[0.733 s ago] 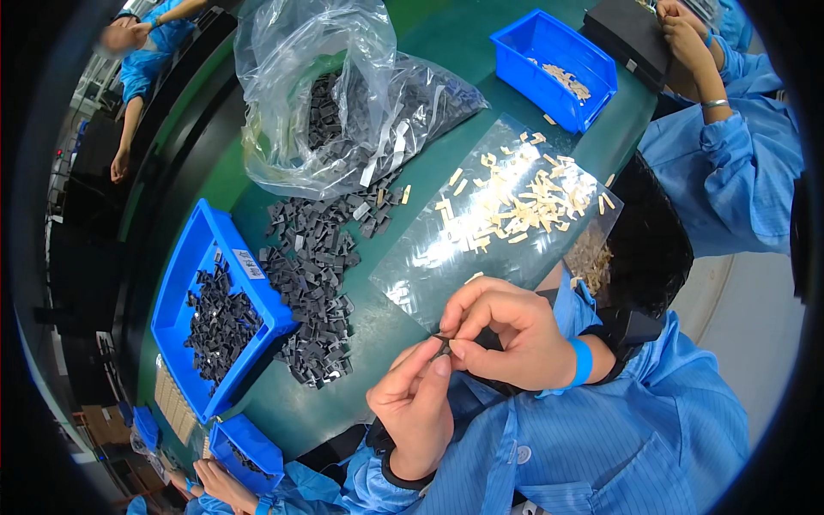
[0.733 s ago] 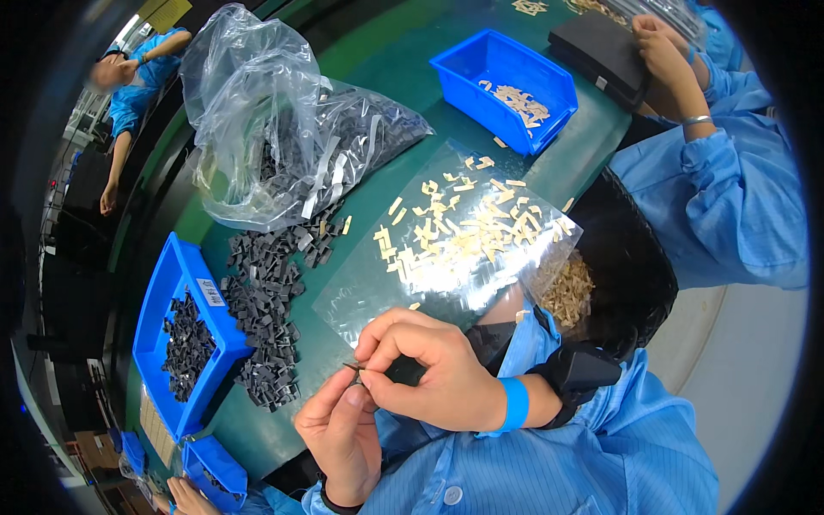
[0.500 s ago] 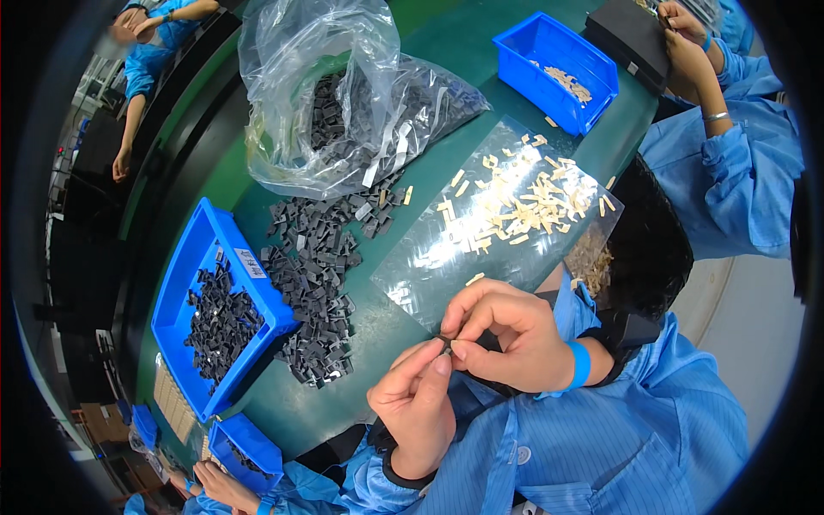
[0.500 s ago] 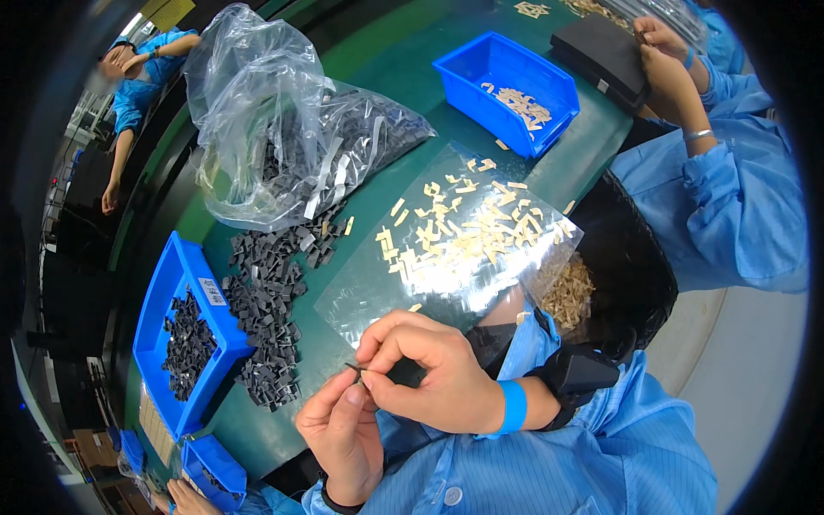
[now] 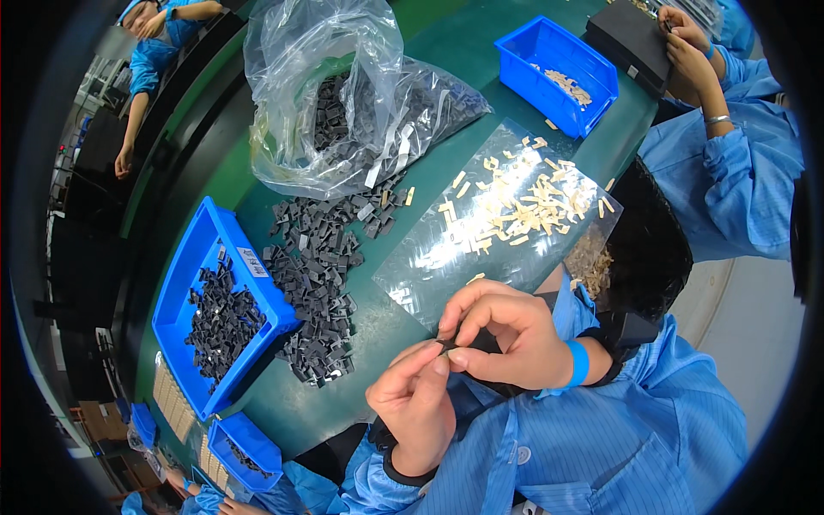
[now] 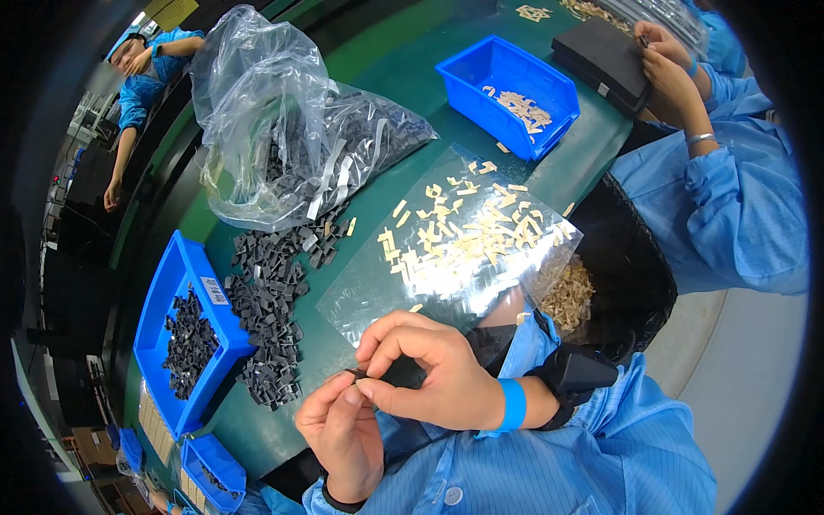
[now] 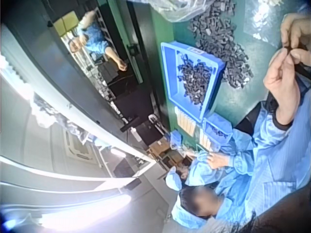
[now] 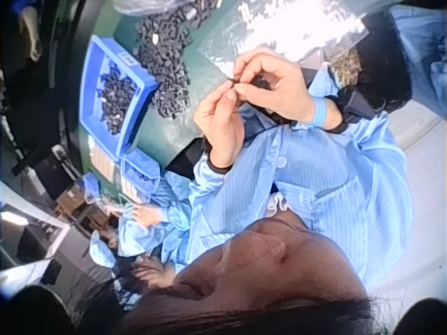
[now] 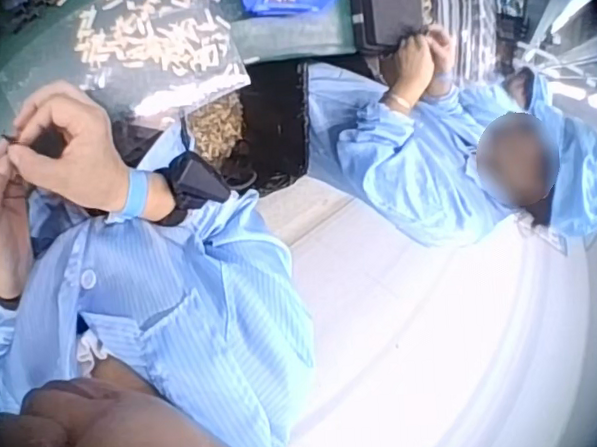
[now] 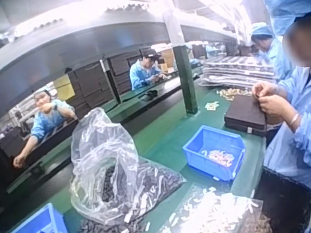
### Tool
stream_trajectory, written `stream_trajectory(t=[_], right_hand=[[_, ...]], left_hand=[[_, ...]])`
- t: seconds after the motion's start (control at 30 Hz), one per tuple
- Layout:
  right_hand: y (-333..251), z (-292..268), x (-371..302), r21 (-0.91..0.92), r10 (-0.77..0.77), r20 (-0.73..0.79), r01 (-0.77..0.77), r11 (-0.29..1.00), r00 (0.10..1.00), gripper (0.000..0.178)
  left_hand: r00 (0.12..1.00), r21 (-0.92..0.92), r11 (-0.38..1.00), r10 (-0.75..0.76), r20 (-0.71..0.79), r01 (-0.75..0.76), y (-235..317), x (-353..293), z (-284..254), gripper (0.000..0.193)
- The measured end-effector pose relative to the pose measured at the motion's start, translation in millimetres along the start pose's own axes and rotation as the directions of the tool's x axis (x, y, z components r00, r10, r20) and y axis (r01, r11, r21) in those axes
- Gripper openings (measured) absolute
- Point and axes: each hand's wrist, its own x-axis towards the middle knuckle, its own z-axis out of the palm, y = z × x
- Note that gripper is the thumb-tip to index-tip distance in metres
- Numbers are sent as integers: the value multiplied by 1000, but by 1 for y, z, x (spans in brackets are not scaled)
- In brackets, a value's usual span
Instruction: The recorder is assembling small plastic and metal components at a factory workstation.
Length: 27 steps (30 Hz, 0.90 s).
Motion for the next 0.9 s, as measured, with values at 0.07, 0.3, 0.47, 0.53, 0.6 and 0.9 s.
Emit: stream_trajectory(t=[0.07, 0.3, 0.47, 0.53, 0.6, 0.9], right_hand=[[1, -3, 2, -10, 1, 15, 0, 1000, 1000, 15], [-14, -16, 14, 11, 118, 232, -124, 992, 966, 18], [-19, -26, 20, 290, 338, 511, -529, 798, 790, 7], [-26, -27, 23, 278, 409, 525, -605, 746, 746, 6], [-28, -26, 23, 264, 476, 538, -676, 688, 695, 8], [-32, -25, 21, 148, 390, 534, -537, 830, 750, 16]], left_hand=[[999, 36, 998, 49, 10, -49, 0, 1, 1, 16], [971, 77, 987, 122, 207, -141, 7, 5, -4, 21], [930, 71, 997, -23, 367, -3, 12, 11, -14, 49], [928, 117, 993, -49, 369, 6, 17, 12, -10, 49], [926, 163, 987, -73, 369, 13, 23, 12, -6, 50], [911, 534, 815, -17, 411, -225, 32, 8, 8, 39]])
